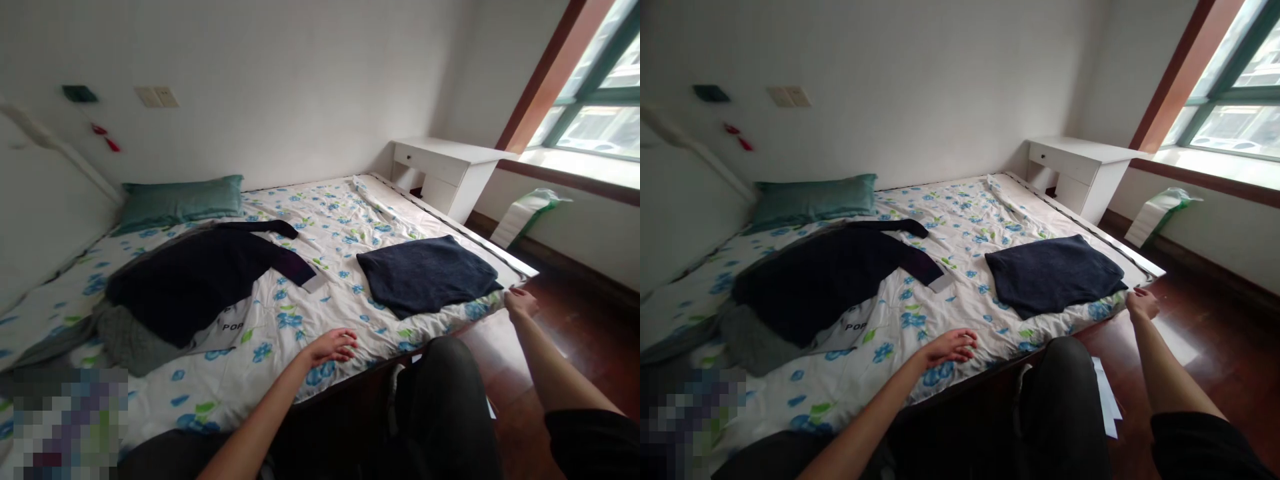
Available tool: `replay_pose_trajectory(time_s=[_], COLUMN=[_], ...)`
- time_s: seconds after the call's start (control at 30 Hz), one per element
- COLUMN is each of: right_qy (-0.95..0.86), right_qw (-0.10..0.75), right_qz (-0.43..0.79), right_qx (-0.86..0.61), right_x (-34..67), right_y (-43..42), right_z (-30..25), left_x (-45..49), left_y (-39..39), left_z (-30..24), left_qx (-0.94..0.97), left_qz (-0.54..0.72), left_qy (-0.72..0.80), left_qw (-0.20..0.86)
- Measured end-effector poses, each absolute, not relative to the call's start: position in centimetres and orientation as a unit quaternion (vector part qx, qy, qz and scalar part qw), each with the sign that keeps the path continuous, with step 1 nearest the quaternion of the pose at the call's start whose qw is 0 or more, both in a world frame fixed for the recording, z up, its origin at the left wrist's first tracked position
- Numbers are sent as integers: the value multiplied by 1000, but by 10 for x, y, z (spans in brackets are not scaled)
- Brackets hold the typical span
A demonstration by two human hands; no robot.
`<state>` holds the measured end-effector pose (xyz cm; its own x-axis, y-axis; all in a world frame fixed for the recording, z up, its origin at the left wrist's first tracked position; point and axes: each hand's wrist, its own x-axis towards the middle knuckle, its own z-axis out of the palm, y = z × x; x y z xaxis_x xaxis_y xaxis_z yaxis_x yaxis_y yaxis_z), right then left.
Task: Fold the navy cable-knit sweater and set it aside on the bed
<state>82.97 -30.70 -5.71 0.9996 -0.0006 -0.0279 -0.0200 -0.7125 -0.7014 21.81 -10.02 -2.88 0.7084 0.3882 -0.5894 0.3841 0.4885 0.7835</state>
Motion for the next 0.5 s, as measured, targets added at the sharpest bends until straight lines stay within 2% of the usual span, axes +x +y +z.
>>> replay_pose_trajectory(time_s=[0.17, 0.27, 0.4, 0.5], right_qy=[-133, -289, -530, -625], right_qw=[474, 487, 441, 359], right_qz=[18, 72, 188, 263], right_qx=[-870, -821, -700, -641], right_x=[774, 699, 576, 482], right_y=[-225, -172, -124, -115], right_z=[-24, -6, -6, -29], left_x=[89, 13, -55, -85], left_y=[-29, 4, 37, 56], left_z=[-14, -17, -18, -15], left_qx=[592, 632, 669, 649], left_qz=[95, 142, 173, 165], left_qy=[529, 632, 697, 728], left_qw=[600, 426, 190, 143])
